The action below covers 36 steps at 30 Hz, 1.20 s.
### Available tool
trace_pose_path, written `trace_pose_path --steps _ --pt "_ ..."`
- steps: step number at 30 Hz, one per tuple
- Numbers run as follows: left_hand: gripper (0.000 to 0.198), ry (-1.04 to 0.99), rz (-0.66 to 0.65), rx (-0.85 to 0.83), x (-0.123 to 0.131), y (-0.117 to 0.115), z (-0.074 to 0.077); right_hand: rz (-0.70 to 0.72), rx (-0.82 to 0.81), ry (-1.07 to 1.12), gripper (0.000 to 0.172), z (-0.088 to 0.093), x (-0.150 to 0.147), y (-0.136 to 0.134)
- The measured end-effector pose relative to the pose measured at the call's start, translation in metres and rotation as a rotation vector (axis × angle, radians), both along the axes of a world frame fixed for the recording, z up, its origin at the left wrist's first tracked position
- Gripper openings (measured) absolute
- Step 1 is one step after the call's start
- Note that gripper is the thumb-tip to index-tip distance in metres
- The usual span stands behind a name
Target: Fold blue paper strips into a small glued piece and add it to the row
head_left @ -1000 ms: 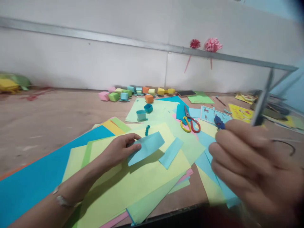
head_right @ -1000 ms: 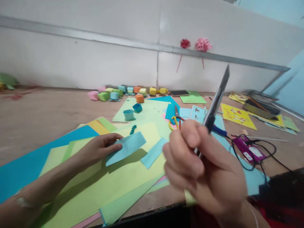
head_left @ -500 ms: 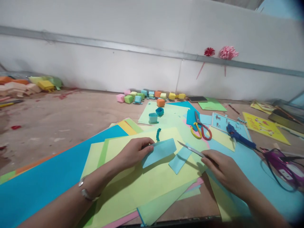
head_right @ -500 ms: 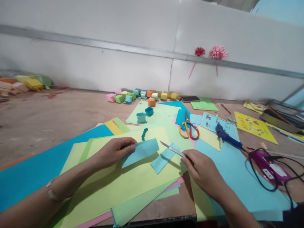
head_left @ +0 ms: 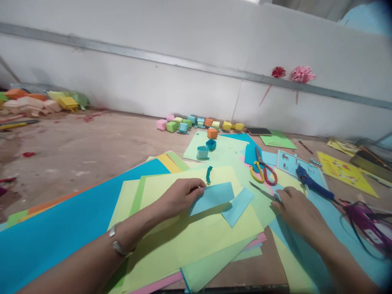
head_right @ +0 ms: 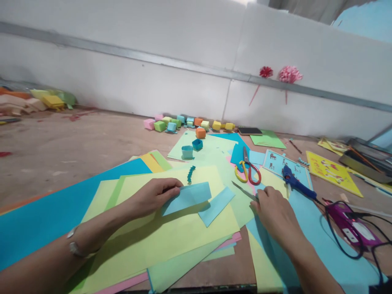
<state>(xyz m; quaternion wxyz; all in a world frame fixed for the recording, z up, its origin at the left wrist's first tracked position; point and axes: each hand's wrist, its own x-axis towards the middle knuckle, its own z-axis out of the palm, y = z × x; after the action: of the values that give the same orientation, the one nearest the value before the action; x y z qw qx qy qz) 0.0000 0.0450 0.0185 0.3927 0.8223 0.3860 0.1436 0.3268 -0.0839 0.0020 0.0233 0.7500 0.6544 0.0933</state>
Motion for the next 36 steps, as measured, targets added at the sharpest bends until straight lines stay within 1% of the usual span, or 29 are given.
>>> trace_pose_path --steps 1,3,5,7,9,10,11,13,15,17,20,22,23,25,26,27,29,30,32,34,36 --pt "0.027 -0.004 -0.005 -0.001 0.0 0.0 0.0 0.056 0.067 0.04 0.021 0.003 -0.006 0.003" --pt "0.026 -0.015 -0.019 0.001 0.0 -0.001 0.0 0.195 0.16 0.212 0.025 0.013 -0.022 0.009" --pt "0.026 -0.028 -0.039 0.014 0.001 -0.002 0.0 0.314 0.142 0.425 0.03 0.027 -0.041 0.017" --pt "0.025 -0.044 -0.068 0.036 0.001 -0.003 0.0 0.381 0.071 0.599 0.031 0.04 -0.062 0.029" --pt "0.025 -0.056 -0.097 0.059 0.001 -0.004 0.001 0.383 0.028 0.72 0.029 0.048 -0.079 0.041" --pt "0.026 -0.064 -0.107 0.066 0.001 -0.005 0.002 0.378 0.001 0.767 0.022 0.049 -0.086 0.046" --pt "0.027 -0.071 -0.113 0.071 0.001 -0.005 0.002 0.373 -0.022 0.801 0.016 0.049 -0.091 0.051" --pt "0.03 -0.087 -0.111 0.064 0.001 -0.006 0.003 0.366 -0.008 0.834 0.016 0.046 -0.097 0.059" --pt "0.028 -0.099 -0.094 0.067 0.001 -0.006 0.002 0.356 0.088 0.83 0.017 0.042 -0.098 0.063" --pt "0.021 -0.096 -0.065 0.107 0.001 -0.007 0.001 0.342 0.181 0.825 0.017 0.038 -0.096 0.064" --pt "0.012 -0.087 0.014 0.186 0.001 -0.007 0.001 0.334 0.223 0.862 0.017 0.031 -0.091 0.059" --pt "0.014 -0.09 0.081 0.22 0.0 -0.005 0.002 0.412 0.217 0.811 0.022 0.025 -0.084 0.052" --pt "0.013 -0.091 0.113 0.234 0.0 -0.004 0.002 0.495 0.205 0.739 0.023 0.021 -0.079 0.048" --pt "0.011 -0.093 0.154 0.246 -0.001 -0.002 0.003 0.71 0.156 0.535 0.02 0.011 -0.063 0.04" --pt "0.01 -0.097 0.165 0.244 -0.001 -0.002 0.003 0.793 0.147 0.435 0.024 0.007 -0.053 0.037" --pt "0.009 -0.104 0.171 0.24 -0.001 -0.001 0.003 0.82 0.147 0.346 0.029 0.002 -0.042 0.036" --pt "0.007 -0.125 0.17 0.24 0.0 -0.002 0.002 0.764 0.205 0.21 0.034 -0.003 -0.024 0.035" --pt "0.007 -0.135 0.166 0.247 0.0 -0.003 0.001 0.728 0.245 0.172 0.035 -0.002 -0.018 0.037" --pt "0.008 -0.155 0.146 0.28 0.001 -0.006 -0.001 0.682 0.304 0.181 0.031 0.003 -0.018 0.04" --pt "0.01 -0.18 0.107 0.343 0.002 -0.009 -0.003 0.678 0.319 0.284 0.024 0.014 -0.033 0.044" --pt "0.013 -0.209 0.054 0.454 0.002 -0.012 -0.006 0.713 0.337 0.356 0.029 0.025 -0.055 0.047"
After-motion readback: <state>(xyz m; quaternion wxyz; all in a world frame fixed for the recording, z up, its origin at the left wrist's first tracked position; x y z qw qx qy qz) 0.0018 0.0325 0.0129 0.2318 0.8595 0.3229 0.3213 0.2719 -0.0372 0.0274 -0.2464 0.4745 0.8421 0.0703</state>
